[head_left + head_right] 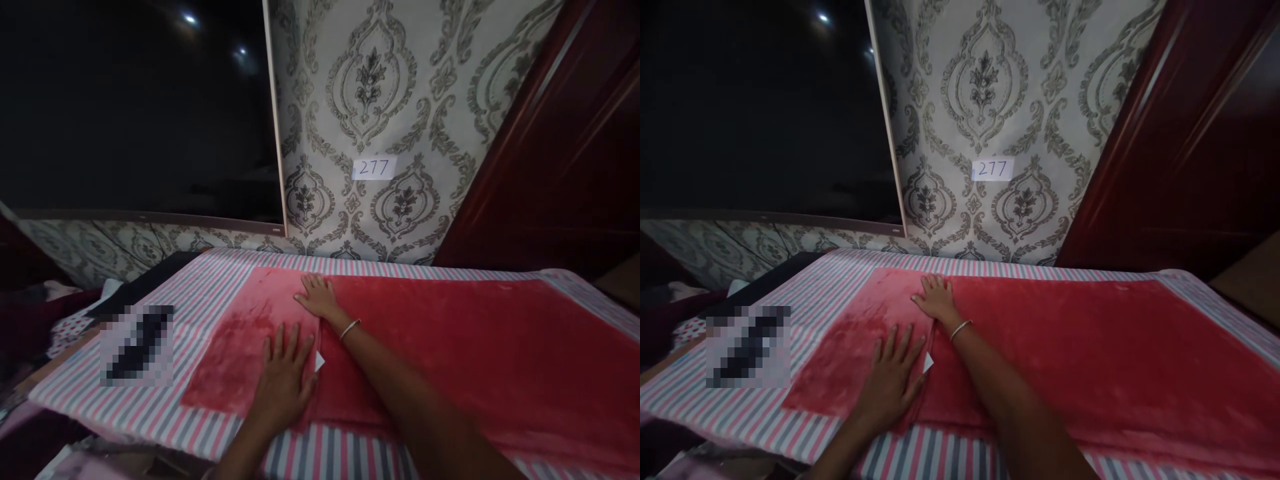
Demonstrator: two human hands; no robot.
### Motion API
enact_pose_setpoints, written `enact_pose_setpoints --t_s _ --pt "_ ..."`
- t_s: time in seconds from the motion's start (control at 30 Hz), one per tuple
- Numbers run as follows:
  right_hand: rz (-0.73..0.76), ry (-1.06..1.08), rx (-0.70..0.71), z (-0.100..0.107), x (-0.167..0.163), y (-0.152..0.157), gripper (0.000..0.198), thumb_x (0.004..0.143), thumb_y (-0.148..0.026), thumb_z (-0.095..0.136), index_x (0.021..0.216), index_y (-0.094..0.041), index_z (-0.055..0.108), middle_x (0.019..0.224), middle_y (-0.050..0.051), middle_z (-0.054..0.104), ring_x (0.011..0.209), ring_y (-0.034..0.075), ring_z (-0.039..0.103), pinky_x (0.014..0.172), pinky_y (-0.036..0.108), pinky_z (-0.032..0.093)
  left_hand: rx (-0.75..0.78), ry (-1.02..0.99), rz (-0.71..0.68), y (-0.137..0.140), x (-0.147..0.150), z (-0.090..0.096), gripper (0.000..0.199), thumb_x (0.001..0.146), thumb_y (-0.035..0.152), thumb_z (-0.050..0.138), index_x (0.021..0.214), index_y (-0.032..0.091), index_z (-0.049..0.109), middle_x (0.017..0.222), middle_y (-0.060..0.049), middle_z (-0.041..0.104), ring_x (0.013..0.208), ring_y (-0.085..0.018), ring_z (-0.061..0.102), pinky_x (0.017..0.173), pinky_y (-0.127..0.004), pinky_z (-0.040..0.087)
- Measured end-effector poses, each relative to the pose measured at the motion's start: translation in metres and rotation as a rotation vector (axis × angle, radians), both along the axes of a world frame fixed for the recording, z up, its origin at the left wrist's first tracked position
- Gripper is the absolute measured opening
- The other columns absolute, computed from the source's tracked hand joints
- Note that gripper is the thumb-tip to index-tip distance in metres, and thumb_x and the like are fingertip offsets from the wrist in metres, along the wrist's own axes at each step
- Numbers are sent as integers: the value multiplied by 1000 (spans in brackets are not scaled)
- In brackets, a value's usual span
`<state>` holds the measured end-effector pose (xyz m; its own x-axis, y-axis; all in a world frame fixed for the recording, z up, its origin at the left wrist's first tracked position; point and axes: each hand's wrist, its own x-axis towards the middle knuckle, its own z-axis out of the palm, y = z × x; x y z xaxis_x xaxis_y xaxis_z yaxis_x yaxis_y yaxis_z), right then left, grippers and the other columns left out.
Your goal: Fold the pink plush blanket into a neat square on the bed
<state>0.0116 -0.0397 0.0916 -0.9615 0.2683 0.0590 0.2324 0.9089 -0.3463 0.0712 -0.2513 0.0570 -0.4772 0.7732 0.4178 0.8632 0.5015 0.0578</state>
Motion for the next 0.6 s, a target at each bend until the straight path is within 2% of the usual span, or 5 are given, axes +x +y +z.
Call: enact_pose_setpoints --t_s 0.1,0.23,0.33,0.43,0.6 --pt "-4 10 -8 -5 -3 3 75 99 -62 40 160 -19 31 169 13 19 155 33 12 121 60 14 -26 8 8 0 0 -10 60 95 42 54 153 30 44 165 -11 31 153 -42 19 115 -70 26" --pt "45 5 -47 5 -2 6 73 101 -58 40 160 -16 29 168 16 18 155 35 12 121 62 14 -60 -18 12 -2 -7 -6 58 95 41 51 152 30 46 165 -12 32 153 -41 20 114 -69 28" --pt "98 3 -49 16 14 15 61 103 -50 42 156 -20 39 167 11 25 155 26 17 124 50 16 -99 -42 35 2 -12 2 57 95 40 48 150 27 49 163 -14 34 152 -42 22 114 -70 28" --pt "133 15 -35 18 49 32 51 104 -45 44 152 -30 44 165 3 33 153 19 24 124 43 20 -130 -58 44 7 -16 6 58 94 41 45 149 24 51 162 -15 36 152 -43 23 114 -69 27" --pt "75 70 18 6 152 82 54 104 -49 44 155 -31 41 163 7 36 152 26 27 121 53 22 -140 -56 26 7 -28 0 65 93 47 34 149 19 51 163 -13 35 152 -43 21 113 -69 29"
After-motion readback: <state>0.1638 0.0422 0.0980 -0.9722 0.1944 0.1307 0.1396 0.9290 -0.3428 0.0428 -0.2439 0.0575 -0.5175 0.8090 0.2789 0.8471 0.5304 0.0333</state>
